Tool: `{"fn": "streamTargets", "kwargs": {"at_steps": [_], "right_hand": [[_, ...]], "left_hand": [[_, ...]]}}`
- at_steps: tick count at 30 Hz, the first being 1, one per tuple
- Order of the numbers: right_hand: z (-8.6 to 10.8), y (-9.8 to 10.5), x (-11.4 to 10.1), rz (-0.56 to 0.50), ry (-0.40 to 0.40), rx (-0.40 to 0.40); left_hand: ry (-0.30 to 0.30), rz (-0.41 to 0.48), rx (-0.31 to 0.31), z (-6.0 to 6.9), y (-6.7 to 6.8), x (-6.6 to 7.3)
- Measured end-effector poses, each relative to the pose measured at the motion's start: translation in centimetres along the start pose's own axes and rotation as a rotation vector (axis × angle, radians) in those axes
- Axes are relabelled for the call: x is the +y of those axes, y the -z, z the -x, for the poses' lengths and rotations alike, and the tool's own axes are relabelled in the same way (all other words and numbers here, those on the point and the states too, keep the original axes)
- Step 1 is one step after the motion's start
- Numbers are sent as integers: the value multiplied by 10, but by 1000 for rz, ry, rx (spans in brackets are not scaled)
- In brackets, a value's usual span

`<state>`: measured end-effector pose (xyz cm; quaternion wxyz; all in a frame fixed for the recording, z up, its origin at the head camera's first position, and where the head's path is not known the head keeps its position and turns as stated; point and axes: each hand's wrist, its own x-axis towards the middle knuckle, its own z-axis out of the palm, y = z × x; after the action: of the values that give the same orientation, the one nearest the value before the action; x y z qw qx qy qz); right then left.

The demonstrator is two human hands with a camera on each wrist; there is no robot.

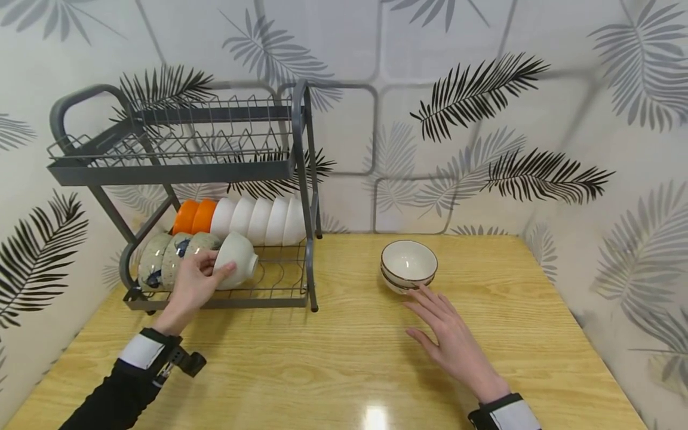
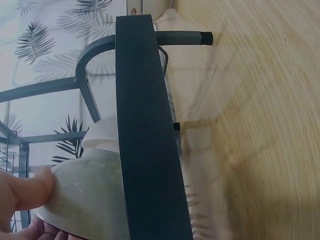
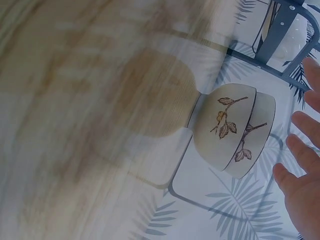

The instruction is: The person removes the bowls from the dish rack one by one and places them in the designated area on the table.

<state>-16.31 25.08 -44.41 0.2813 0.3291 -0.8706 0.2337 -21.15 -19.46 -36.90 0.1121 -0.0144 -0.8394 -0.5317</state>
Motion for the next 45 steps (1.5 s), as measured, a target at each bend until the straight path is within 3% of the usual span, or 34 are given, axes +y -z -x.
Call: {"fn": "streamTargets", "kwargs": {"at_steps": [10,20,23,28,35,40,45], "right_hand": [[-1,0,0,-29,-11,7],[-5,4,-3,-193,-104,26],[-6,6,-4,-245,-125,37],[-7,10,-7,-306,-188,29],[-12,16,-13,-376,-260,-4],[-15,18,-16,-446,-275,-20],[-19,18,-20,-512,-241,-15]], "left_hand": [[13,66,-28,10,0,-3],[-131,122,-2,24,-8,3],[-190,116,-9,29,-10,6],[-310,17,-6,38,-14,9],[-561,-112,4,45,-19,12],[-723,-172,-16,50,-22,14],[-858,-247,-18,53,-26,17]]}}
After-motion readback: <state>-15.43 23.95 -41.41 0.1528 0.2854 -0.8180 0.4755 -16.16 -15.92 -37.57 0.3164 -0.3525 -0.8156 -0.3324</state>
